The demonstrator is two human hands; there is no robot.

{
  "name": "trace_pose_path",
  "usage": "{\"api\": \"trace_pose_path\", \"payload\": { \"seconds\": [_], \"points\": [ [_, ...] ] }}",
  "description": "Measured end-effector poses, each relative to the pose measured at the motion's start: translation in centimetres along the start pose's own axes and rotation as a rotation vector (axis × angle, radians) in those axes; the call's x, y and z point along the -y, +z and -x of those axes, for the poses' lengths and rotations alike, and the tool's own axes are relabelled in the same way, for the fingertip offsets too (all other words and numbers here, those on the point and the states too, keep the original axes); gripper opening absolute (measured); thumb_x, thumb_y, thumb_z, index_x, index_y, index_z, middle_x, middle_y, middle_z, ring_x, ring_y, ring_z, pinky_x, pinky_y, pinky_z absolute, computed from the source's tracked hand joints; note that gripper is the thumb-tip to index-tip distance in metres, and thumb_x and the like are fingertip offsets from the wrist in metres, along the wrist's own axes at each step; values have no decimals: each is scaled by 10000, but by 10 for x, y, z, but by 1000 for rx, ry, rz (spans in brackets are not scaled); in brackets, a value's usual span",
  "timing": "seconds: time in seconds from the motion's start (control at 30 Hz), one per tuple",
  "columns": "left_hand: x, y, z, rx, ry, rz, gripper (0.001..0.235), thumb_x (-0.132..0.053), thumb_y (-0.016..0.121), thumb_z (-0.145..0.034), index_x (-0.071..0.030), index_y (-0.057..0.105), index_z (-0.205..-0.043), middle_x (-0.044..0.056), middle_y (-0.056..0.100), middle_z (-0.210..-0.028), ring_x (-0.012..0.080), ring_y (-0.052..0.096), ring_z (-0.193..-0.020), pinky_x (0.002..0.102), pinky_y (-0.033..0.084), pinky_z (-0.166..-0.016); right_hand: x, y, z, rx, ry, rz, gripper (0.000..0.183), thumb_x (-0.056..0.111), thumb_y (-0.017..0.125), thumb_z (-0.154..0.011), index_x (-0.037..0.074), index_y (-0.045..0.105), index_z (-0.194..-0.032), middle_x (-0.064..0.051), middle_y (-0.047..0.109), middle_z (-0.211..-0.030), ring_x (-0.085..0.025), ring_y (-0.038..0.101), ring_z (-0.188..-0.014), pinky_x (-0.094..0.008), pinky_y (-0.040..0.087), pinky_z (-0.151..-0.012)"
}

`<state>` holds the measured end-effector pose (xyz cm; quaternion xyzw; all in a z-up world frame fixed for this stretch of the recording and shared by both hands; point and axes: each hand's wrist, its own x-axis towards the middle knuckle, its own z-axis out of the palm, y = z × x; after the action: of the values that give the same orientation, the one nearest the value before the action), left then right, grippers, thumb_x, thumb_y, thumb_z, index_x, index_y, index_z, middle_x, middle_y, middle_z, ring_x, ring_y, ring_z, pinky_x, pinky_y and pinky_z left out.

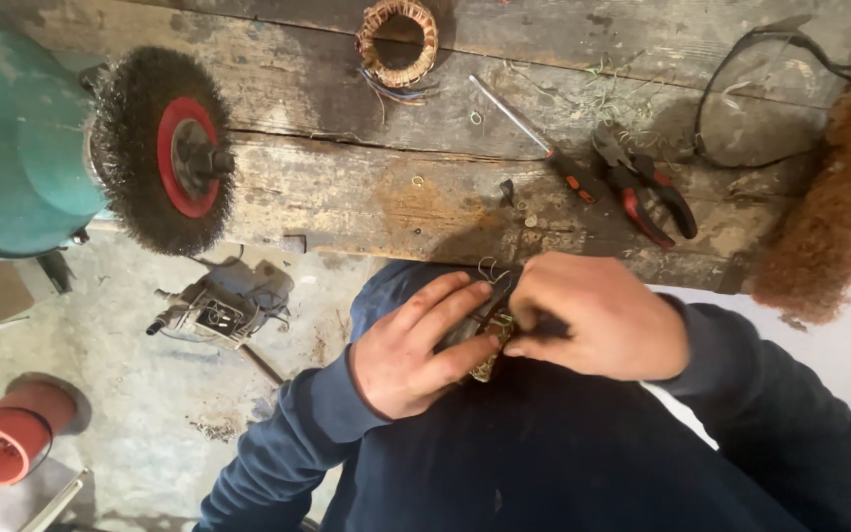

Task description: Dismantling and removing copper wiring from an electric motor stator using hand tools.

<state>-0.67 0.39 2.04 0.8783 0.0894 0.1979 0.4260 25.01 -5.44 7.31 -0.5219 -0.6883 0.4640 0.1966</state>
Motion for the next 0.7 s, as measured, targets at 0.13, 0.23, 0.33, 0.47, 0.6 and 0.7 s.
{"api": "trace_pose_path", "payload": {
  "seconds": [0.13, 0.23, 0.33, 0.47, 0.6, 0.7],
  "points": [
    [-3, 0, -2, -12, -51, 28, 467, -81, 765, -857, -79, 625, -1303, 253, 513, -1478, 453, 509, -1406, 447, 488, -1126, -7, -5, 3, 42, 189, -113, 360, 300, 860, -743, 94, 665, -965, -27, 674, -897, -231, 678, -770, -346, 520, -648],
    [-2, -1, -4, -7, -41, 37, 470, -76, 767, -860, -71, 622, -1307, 255, 512, -1474, 454, 509, -1402, 452, 490, -1122, -9, -7, 3, -54, 13, -61, 258, 230, 809, -820, 78, 708, -1002, -73, 719, -940, -289, 703, -842, -361, 549, -696],
    [-1, -2, -7, 7, -38, 22, 465, -84, 771, -862, -71, 628, -1304, 249, 518, -1469, 448, 513, -1396, 451, 492, -1116, -11, -9, 2, -54, 33, -22, 227, 235, 821, -812, 103, 724, -969, -58, 734, -913, -279, 719, -813, -361, 551, -679],
    [-3, -5, -11, 41, -38, -4, 460, -78, 733, -845, -78, 640, -1296, 250, 525, -1461, 448, 518, -1386, 451, 495, -1113, -10, -14, -4, 26, 110, -50, 195, 222, 809, -799, 103, 722, -926, -39, 729, -855, -256, 728, -768, -349, 547, -629],
    [-4, -6, -13, 74, -36, -46, 478, -70, 703, -813, -84, 650, -1288, 255, 534, -1453, 451, 522, -1375, 452, 504, -1103, 0, -22, -13, 123, 112, 84, 199, 222, 787, -782, 85, 688, -886, -59, 686, -784, -290, 682, -715, -402, 495, -562],
    [-3, -8, -16, 69, -54, 12, 463, -77, 716, -842, -81, 643, -1299, 260, 531, -1455, 453, 518, -1382, 450, 504, -1095, 21, -18, -9, 70, 31, 319, 182, 222, 729, -794, 70, 646, -851, -62, 623, -755, -282, 639, -696, -410, 473, -536]
  ]
}}
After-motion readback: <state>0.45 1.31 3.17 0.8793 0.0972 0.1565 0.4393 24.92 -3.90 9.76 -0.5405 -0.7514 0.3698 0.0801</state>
